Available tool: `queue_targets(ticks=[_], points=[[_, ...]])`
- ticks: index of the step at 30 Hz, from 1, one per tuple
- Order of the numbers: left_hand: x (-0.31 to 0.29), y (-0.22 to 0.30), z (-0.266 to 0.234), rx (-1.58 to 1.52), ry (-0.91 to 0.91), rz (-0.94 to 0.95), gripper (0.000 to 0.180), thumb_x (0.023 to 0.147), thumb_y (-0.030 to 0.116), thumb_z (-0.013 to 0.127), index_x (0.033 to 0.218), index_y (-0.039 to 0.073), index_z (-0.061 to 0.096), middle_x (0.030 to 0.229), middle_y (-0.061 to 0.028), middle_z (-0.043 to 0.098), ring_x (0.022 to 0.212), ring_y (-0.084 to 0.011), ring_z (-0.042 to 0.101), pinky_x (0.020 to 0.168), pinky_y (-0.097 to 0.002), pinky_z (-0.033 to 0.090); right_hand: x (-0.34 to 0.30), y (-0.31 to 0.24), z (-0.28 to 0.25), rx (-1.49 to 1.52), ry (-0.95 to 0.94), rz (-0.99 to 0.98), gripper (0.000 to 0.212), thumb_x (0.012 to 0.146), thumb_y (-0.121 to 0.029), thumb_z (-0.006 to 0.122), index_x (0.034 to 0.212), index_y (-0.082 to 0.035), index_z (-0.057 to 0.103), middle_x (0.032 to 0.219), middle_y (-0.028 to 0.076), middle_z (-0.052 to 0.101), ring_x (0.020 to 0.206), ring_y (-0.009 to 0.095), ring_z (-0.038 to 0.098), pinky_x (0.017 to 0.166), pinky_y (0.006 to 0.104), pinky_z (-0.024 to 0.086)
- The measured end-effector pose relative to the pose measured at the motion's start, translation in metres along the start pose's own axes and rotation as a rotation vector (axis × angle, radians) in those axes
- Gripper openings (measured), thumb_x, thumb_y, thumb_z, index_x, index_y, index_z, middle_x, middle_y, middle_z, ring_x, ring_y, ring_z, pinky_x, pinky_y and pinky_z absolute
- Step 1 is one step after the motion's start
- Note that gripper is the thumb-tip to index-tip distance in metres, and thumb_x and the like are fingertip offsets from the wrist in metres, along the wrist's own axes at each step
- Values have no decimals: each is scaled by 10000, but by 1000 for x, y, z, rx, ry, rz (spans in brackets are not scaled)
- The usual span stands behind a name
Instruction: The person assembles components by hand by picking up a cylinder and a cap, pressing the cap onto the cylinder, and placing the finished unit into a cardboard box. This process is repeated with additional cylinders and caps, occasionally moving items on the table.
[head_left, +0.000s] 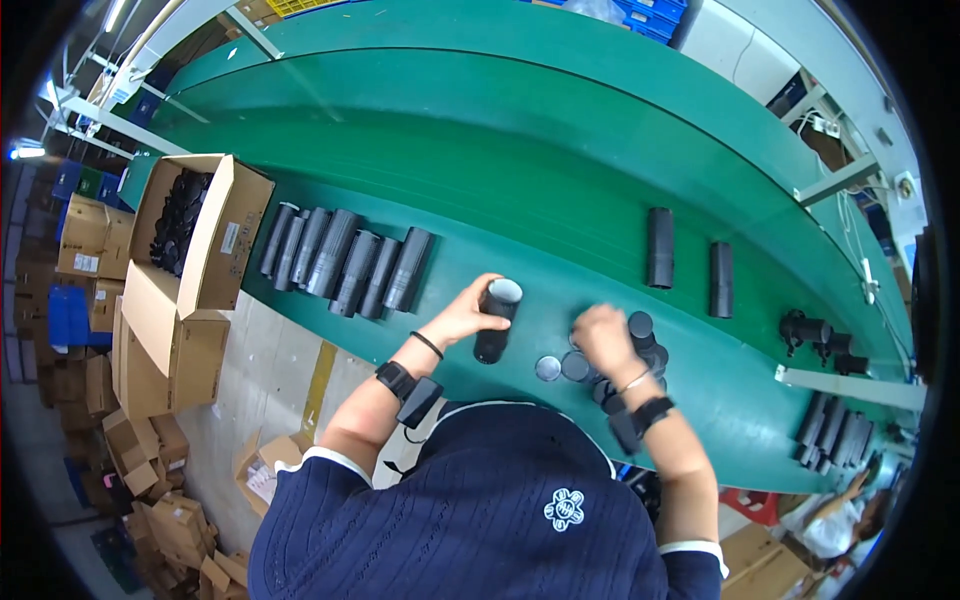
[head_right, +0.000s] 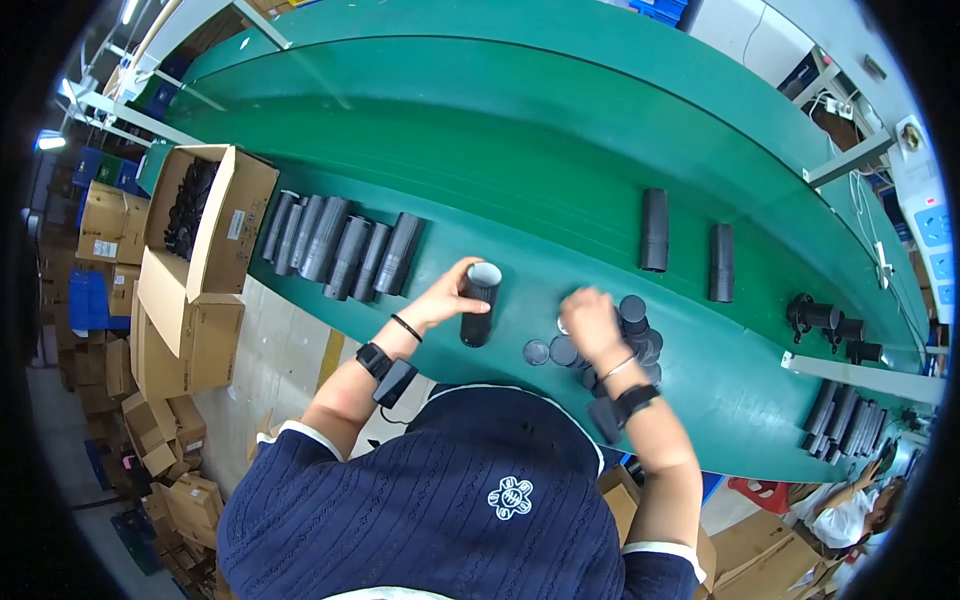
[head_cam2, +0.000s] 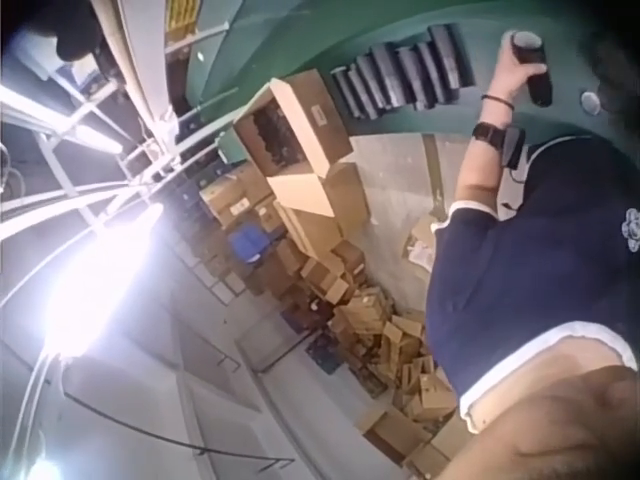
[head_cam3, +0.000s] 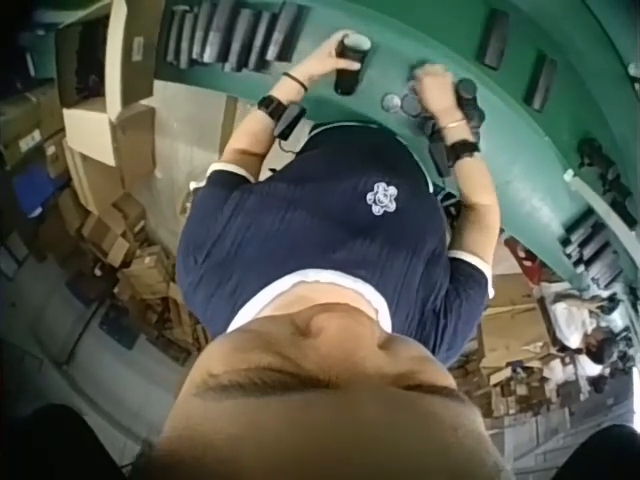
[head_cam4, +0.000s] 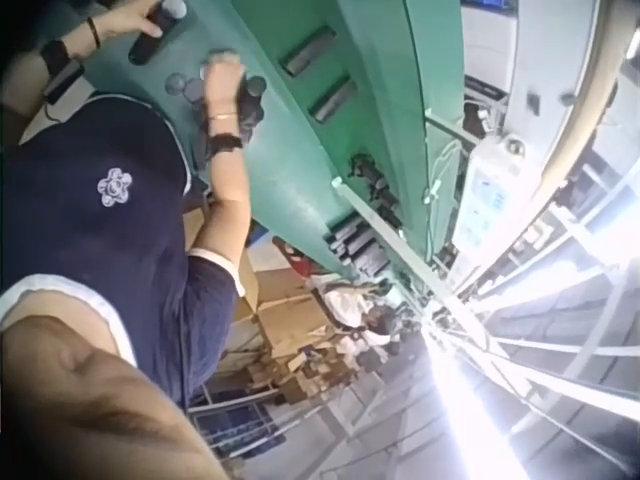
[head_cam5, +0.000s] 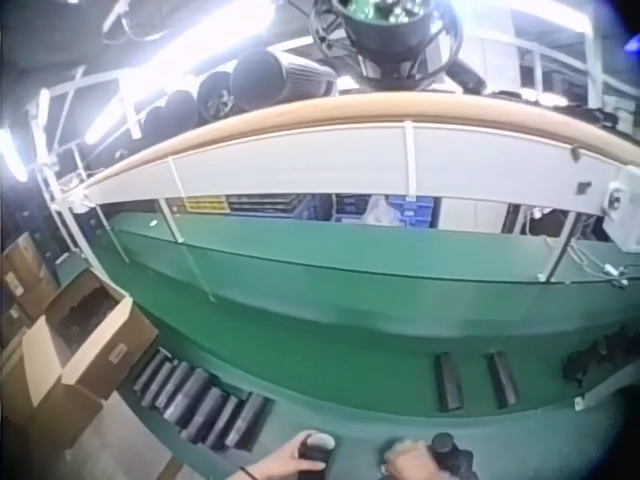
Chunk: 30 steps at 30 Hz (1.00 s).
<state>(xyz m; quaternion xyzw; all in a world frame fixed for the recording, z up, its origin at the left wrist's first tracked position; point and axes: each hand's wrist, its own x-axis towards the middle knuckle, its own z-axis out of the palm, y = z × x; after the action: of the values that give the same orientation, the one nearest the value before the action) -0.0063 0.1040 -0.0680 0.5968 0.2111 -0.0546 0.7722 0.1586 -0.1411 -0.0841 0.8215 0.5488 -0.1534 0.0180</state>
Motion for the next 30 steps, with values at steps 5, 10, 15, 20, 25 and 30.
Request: queue_targets(ticks=[5, 10, 15, 20, 25, 30], points=[[0, -9, 17, 52, -16, 128, 784, 705, -38, 754, 1375, 68, 360, 1222, -61, 522, 1151, -169, 495, 989, -328, 407, -15, -52, 57, 61, 282, -65, 122, 744, -176, 666, 794, -76, 617, 885, 83, 588, 945, 262, 531, 813, 406, 381], [-13, -10, 25, 7, 16, 72, 781, 720, 31, 793, 1372, 34, 363, 1228, -69, 530, 1149, -163, 501, 1003, -325, 400, -16, -47, 52, 176, 322, -77, 95, 779, -131, 658, 797, -57, 603, 844, 93, 599, 896, 296, 560, 783, 424, 418], [-31, -15, 30, 33, -137, 5, 823, 687, 85, 843, 1370, 0, 392, 1212, -82, 569, 1130, -171, 533, 977, -327, 439, -34, -42, 10, 944, 402, 205, 92, 845, -22, 639, 932, 10, 637, 788, 85, 673, 699, 195, 636, 647, 298, 507], [-40, 11, 64, 15, -447, 82, 692, 692, 46, 819, 1307, 83, 504, 1204, -11, 556, 1119, -143, 515, 971, -309, 430, -59, -40, -33, 1440, 603, 372, 141, 887, -13, 637, 1022, 12, 670, 832, 18, 674, 692, 38, 569, 633, 191, 467], [-36, 28, 92, 43, -546, 189, 704, 688, 41, 818, 1315, 83, 498, 1220, -12, 555, 1133, -140, 512, 990, -313, 418, -78, -42, -46, 1468, 583, 352, 201, 903, -49, 636, 1095, 6, 662, 840, 24, 668, 684, 52, 568, 616, 195, 463], [-36, 24, 94, -66, -570, 100, 708, 688, 26, 814, 1316, 75, 491, 1234, -22, 558, 1149, -139, 513, 999, -317, 418, -89, -49, -56, 2257, 181, 38, 567, 896, -127, 670, 1404, -40, 434, 1010, 51, 622, 787, 110, 590, 642, 225, 495]])
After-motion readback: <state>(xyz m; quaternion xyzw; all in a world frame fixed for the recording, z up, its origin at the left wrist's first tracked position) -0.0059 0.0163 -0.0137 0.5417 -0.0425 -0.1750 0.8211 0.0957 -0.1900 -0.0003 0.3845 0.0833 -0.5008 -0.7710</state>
